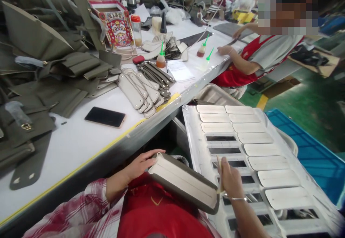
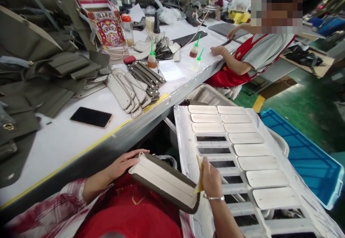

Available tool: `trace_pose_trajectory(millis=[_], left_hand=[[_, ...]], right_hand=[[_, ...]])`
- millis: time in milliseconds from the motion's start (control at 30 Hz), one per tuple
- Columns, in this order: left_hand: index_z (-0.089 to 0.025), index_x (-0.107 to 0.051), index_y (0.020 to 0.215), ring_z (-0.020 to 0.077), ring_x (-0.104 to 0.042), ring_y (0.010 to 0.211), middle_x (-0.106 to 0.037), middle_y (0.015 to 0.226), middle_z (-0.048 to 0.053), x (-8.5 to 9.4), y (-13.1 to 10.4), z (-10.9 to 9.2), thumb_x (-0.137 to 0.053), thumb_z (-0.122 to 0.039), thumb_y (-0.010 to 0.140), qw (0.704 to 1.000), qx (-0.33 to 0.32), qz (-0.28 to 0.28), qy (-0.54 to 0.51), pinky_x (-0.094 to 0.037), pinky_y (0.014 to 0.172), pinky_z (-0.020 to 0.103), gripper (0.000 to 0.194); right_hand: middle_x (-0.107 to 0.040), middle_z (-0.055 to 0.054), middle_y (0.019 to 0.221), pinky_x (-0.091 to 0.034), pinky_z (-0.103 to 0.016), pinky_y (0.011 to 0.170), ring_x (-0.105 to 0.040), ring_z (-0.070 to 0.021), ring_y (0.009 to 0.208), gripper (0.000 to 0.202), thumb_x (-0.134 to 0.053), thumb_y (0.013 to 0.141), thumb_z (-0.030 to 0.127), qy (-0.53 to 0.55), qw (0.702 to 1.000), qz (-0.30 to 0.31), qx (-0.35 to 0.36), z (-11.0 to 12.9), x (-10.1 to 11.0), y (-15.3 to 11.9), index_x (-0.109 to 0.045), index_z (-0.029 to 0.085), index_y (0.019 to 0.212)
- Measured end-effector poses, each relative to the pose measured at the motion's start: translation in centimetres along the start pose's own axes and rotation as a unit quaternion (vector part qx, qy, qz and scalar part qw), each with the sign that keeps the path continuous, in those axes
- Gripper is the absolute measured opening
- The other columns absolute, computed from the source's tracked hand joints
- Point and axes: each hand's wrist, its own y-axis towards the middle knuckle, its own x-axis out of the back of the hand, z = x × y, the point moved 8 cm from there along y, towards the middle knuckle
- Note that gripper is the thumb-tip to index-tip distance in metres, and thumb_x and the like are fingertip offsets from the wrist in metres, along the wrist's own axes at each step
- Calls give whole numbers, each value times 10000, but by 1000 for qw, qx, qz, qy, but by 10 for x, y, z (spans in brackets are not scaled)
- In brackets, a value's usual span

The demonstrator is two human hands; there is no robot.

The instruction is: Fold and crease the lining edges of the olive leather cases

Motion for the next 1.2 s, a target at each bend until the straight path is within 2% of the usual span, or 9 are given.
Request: trace_pose_trajectory(millis=[100, 167, 233, 300, 400, 533, 833, 967, 1200], left_hand=[[-188, -513, 1203, 247, -494, 1096, -538, 1229, 78, -2, 3, 3, -509, -314, 817, 998, -13, -13, -54, -354, 937, 357, 406], [-205, -461, 1228, 249, -481, 1119, -497, 1275, 93, -4, 5, 7, -543, -272, 792, 990, -20, -16, -136, -363, 929, 364, 449], [-223, -385, 1262, 245, -479, 1125, -476, 1293, 109, -5, 6, 11, -574, -228, 766, 977, -27, -22, -209, -376, 912, 361, 531], [-223, -329, 1289, 237, -486, 1115, -489, 1273, 120, -4, 7, 13, -597, -203, 745, 970, -28, -29, -240, -381, 900, 348, 607], [-219, -262, 1338, 237, -507, 1083, -509, 1243, 118, -4, 8, 17, -605, -224, 737, 969, -7, -32, -243, -391, 882, 337, 692], [-226, -287, 1341, 249, -482, 1118, -506, 1247, 73, -2, 7, 16, -614, -268, 719, 977, 22, -38, -209, -374, 920, 339, 704], [-155, -439, 1233, 248, -530, 1021, -580, 1112, 76, 3, 0, 28, -617, -305, 719, 985, 75, -47, -145, -401, 880, 340, 564], [-150, -500, 1189, 257, -510, 1063, -579, 1139, 72, 5, -3, 29, -628, -314, 724, 988, 89, -48, -116, -373, 928, 348, 510], [-120, -527, 1183, 275, -564, 999, -625, 1063, 98, 0, -3, 24, -600, -330, 721, 980, 102, -12, -170, -421, 873, 386, 512]], right_hand=[[-576, -89, 556, -340, -284, 513, -516, -175, 514, 592, -156, 908, 479, -130, 977, 15, 168, 74, -2, 18, -499, 186, 526], [-616, -111, 633, -354, -290, 571, -555, -187, 590, 589, -183, 917, 458, -219, 926, 23, 305, 133, -18, 21, -601, 162, 626], [-645, -126, 684, -360, -309, 619, -582, -208, 660, 604, -188, 922, 458, -273, 879, 39, 390, 180, -41, 21, -654, 142, 705], [-668, -122, 729, -356, -316, 660, -597, -211, 714, 599, -212, 923, 460, -300, 836, 61, 455, 216, -67, 17, -678, 136, 731], [-683, -102, 764, -350, -324, 686, -602, -217, 755, 591, -234, 919, 477, -305, 774, 114, 543, 247, -98, 4, -696, 143, 762], [-689, -88, 774, -347, -349, 677, -607, -232, 754, 629, -196, 917, 497, -292, 716, 149, 616, 260, -115, -13, -702, 157, 764], [-695, -58, 805, -355, -370, 719, -607, -220, 793, 621, -179, 911, 523, -291, 666, 210, 654, 273, -128, -32, -697, 202, 797], [-696, -57, 821, -370, -370, 710, -611, -234, 796, 624, -182, 908, 529, -299, 653, 233, 656, 274, -129, -37, -700, 199, 799], [-697, -62, 824, -374, -359, 719, -617, -232, 806, 590, -197, 917, 479, -290, 666, 226, 650, 270, -129, -36, -701, 198, 796]])
